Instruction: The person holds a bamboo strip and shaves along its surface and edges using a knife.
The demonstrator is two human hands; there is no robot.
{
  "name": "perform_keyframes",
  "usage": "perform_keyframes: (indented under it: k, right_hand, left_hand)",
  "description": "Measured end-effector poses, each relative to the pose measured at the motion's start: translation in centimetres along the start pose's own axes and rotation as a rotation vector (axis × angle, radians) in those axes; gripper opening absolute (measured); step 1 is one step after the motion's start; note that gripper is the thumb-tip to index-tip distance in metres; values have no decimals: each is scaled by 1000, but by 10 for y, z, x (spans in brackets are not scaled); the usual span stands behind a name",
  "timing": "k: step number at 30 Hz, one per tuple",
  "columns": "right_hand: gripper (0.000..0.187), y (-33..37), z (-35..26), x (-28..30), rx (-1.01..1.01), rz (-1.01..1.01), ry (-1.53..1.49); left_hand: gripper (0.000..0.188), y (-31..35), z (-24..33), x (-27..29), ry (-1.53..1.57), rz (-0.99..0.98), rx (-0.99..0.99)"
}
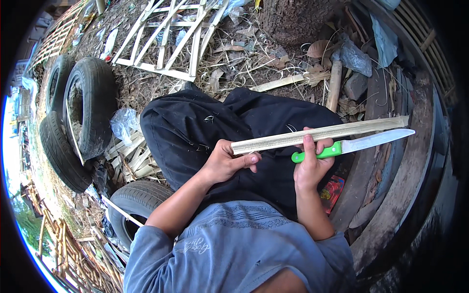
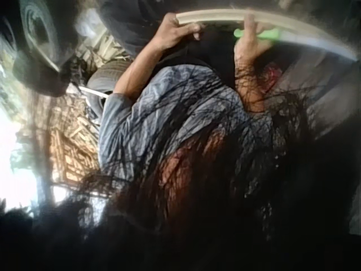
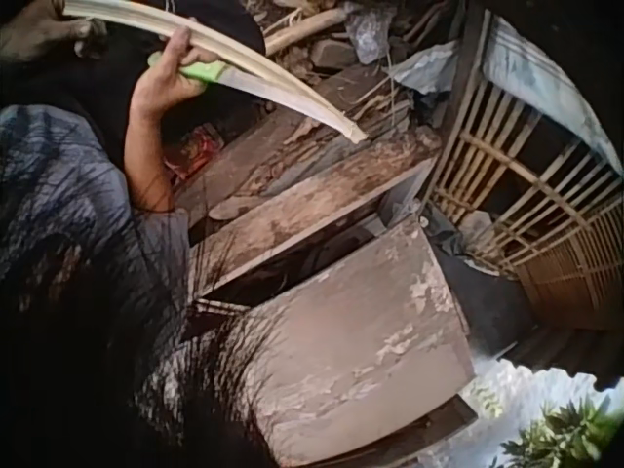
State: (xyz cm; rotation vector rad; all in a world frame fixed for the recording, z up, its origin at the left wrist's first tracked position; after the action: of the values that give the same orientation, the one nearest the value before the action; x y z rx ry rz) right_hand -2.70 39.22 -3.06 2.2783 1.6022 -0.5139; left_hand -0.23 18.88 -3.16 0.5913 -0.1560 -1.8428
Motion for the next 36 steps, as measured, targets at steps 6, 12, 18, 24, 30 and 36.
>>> perform_keyframes:
  k: [6, 12, 18, 24, 30, 36]
  right_hand:
    - [33, 1, 1, -3, 30, -40, 35]
    - [32, -21, 0, 9, 132, 113, 56]
    - [34, -34, -9, 10, 131, 129, 9]
    - [32, -22, 5, 4, 52, 25, -36]
    - [31, -14, 13, -2, -71, -154, -92]
    - [29, -22, 2, 17, -74, -316, 371]
  left_hand:
    - [15, 10, -8, 5, 64, 36, -38]
    - [21, 16, -16, 17, 319, 69, -143]
    - [44, 21, 39, 71, -592, 829, -187]
    - [55, 4, 102, 23, -1060, 282, -83]
    - [50, -66, 58, 17, -382, -699, 363]
    - [31, -68, 26, 1, -311, -696, 645]
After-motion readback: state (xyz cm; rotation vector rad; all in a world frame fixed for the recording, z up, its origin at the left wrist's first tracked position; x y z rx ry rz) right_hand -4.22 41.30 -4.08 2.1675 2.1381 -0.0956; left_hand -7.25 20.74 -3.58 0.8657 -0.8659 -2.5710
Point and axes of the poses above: each hand's wrist, its own y-axis away from the middle knuckle, its own x-axis out of the back of the hand, z = x × y, the point moved 1 cm from there along -y, towards the middle knuckle, and after that the axes turned 9 degrees about -y, right-handed, at the moved point
